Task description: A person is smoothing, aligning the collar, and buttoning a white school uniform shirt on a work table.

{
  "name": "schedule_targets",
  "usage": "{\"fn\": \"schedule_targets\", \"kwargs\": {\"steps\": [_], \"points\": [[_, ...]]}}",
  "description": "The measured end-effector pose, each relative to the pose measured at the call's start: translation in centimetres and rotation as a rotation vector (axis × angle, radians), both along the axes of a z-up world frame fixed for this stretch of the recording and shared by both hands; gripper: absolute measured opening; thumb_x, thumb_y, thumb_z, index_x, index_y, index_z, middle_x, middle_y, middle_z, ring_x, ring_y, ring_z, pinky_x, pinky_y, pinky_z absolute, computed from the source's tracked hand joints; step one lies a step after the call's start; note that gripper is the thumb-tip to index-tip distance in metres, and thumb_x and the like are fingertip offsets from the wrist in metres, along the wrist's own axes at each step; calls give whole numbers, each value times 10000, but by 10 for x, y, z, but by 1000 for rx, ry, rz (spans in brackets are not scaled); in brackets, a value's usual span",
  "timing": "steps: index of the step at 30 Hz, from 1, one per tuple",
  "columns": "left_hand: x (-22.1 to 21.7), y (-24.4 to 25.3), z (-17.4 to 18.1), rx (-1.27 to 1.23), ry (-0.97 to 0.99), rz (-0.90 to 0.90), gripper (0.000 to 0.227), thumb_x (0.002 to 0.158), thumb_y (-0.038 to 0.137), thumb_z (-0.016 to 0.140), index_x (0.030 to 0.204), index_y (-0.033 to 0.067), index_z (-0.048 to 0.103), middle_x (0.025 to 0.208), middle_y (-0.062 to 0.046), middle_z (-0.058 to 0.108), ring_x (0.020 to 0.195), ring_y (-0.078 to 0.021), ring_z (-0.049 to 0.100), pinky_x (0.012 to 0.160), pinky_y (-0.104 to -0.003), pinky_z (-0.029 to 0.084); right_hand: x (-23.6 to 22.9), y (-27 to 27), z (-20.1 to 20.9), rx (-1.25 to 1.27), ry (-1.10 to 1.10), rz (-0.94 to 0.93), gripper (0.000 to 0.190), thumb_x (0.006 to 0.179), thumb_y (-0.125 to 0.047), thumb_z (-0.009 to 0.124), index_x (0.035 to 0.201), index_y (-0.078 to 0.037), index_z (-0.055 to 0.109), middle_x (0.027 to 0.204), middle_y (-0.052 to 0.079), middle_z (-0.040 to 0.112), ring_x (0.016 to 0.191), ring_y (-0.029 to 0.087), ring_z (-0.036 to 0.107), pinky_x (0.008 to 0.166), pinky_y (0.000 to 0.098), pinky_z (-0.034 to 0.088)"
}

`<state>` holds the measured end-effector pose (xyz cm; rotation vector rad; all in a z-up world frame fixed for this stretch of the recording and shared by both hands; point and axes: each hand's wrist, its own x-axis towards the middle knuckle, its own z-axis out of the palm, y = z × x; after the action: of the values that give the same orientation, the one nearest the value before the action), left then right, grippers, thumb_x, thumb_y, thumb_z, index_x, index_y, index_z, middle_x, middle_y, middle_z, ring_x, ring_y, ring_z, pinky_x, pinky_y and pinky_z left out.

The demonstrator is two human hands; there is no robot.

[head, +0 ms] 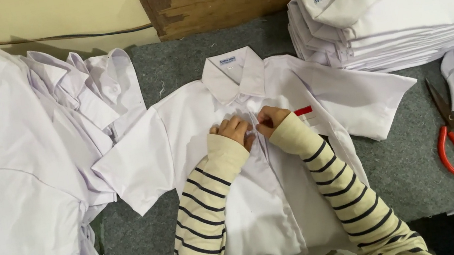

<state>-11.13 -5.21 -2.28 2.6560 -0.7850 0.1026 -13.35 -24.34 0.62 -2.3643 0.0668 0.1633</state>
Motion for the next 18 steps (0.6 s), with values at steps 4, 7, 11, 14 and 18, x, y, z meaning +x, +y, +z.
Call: {"fn": "schedule_targets", "kwargs": {"steps": [4,7,11,14,18], "points": [[0,1,-8,1,-11,-26,255,845,420,684,1007,247,590,1078,60,536,1047,-189,571,913,-421,471,5,1,-17,35,50,-30,136,863,-239,703,966,-162,659,898,68,733,874,259,732,753,386,590],[0,0,-5,-71,40,-5,220,845,362,712,1023,272,618,1044,70,541,1041,-197,592,905,-425,495,7,1,-20,45,90,-60,159,844,-260,714,989,-206,677,911,34,755,872,217,739,740,364,596],[-1,-4,-7,-133,93,79,196,863,414,693,995,297,606,969,77,551,1003,-198,618,905,-421,497,6,3,-9,110,95,-69,183,836,-205,728,1011,-173,682,910,54,743,855,221,729,746,376,590],[-2,-8,-15,-146,71,117,206,848,447,703,974,334,585,928,107,544,975,-170,618,915,-416,485,3,5,0,171,85,-68,199,823,-174,737,1010,-149,676,899,69,725,839,231,714,754,383,583],[-4,-8,-3,-192,148,134,191,868,457,689,966,332,581,915,123,578,994,-154,628,925,-409,484,2,3,3,142,78,-64,213,818,-160,748,1009,-127,658,894,83,722,842,250,722,747,396,583]]}}
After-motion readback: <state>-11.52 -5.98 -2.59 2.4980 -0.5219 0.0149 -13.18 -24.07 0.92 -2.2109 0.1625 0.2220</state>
